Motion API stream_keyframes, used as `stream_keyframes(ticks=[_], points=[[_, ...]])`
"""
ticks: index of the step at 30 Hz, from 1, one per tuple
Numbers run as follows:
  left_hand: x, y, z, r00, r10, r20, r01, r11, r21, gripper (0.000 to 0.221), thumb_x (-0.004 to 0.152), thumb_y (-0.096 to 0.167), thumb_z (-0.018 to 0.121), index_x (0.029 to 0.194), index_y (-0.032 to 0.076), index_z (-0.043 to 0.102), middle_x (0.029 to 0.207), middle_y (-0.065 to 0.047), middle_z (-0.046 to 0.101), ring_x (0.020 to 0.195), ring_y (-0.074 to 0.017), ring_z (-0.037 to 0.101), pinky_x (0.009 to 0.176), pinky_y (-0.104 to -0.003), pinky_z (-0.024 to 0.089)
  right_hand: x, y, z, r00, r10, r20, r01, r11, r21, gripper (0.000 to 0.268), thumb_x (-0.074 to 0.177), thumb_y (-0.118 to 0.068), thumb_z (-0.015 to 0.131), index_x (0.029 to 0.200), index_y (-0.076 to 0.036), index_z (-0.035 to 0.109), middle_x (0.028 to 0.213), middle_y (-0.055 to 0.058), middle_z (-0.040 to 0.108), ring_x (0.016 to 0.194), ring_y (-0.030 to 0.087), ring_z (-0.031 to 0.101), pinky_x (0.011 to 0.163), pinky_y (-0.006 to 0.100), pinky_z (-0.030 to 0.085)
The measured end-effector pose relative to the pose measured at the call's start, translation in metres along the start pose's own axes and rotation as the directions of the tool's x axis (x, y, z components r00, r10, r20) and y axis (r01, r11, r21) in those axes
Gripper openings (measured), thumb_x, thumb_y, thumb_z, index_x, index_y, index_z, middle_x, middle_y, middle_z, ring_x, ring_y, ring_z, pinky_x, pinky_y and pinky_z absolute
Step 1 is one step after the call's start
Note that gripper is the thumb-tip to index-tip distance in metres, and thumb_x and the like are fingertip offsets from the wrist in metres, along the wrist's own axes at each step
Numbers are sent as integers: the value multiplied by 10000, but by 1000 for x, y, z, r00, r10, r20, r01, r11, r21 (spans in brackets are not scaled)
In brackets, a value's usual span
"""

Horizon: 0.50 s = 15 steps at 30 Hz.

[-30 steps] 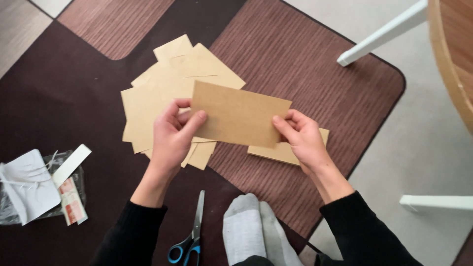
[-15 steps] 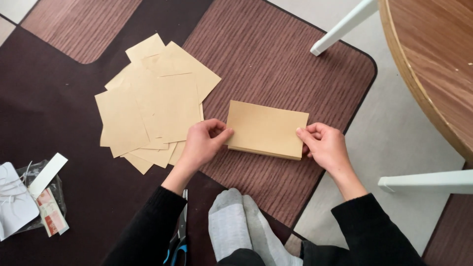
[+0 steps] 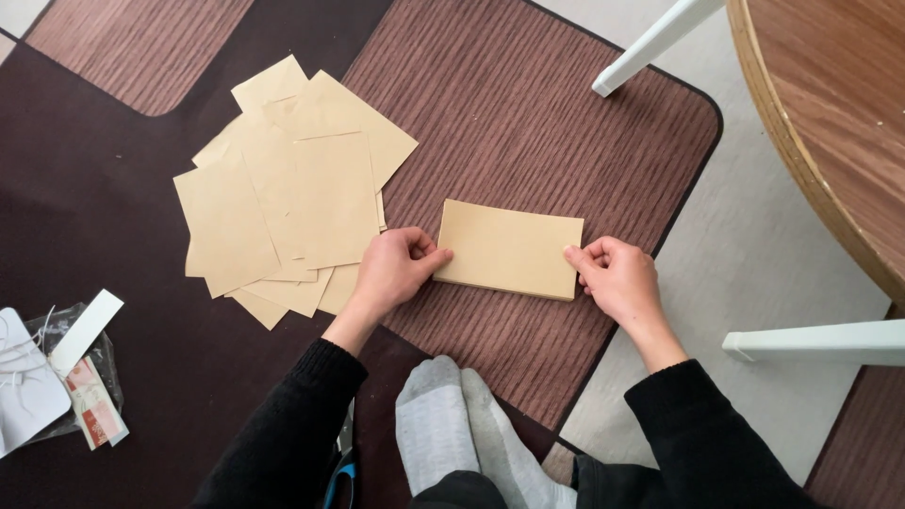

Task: The person folds individual brown paper sheets in half from a stack on the floor.

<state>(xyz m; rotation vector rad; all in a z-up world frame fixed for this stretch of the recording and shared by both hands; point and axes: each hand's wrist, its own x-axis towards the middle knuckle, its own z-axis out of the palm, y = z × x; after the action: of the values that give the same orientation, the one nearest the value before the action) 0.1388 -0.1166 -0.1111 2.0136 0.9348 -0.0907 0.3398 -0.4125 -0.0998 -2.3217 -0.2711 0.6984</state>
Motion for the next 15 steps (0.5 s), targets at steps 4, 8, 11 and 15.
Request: stream_keyframes(ticks=[4,8,11,15], points=[[-2,6,-2,1000,-21,8,20,999,32,296,836,490,915,870,201,859,739,-29,780,863,-290,814,827,-422,630,-3,-5,-2,1000,9,2,-9,999,-36,315,1033,-424,851,932,-126,833,678,6,805,626,155,784,713,278,583],[-4,17,-3,1000,-17,8,16,996,83,287,845,481,902,870,198,863,753,-45,791,888,-330,825,835,-457,641,-2,-6,0,1000,3,-22,-6,994,-111,326,1027,-437,845,931,-126,829,679,1,795,646,169,787,728,289,580],[-7,23,-5,1000,-18,3,17,992,127,275,849,472,891,869,200,858,750,-41,794,900,-345,829,846,-466,648,-1,-5,3,999,-10,-41,2,981,-193,343,1011,-465,850,917,-136,831,707,-4,802,720,215,808,736,315,586],[-9,26,-3,1000,13,-20,-10,985,172,287,841,487,887,856,206,831,739,-58,788,916,-373,824,847,-493,648,-4,-5,6,997,-22,-80,2,968,-251,371,984,-503,850,877,-148,824,720,-12,800,801,276,825,744,357,597]])
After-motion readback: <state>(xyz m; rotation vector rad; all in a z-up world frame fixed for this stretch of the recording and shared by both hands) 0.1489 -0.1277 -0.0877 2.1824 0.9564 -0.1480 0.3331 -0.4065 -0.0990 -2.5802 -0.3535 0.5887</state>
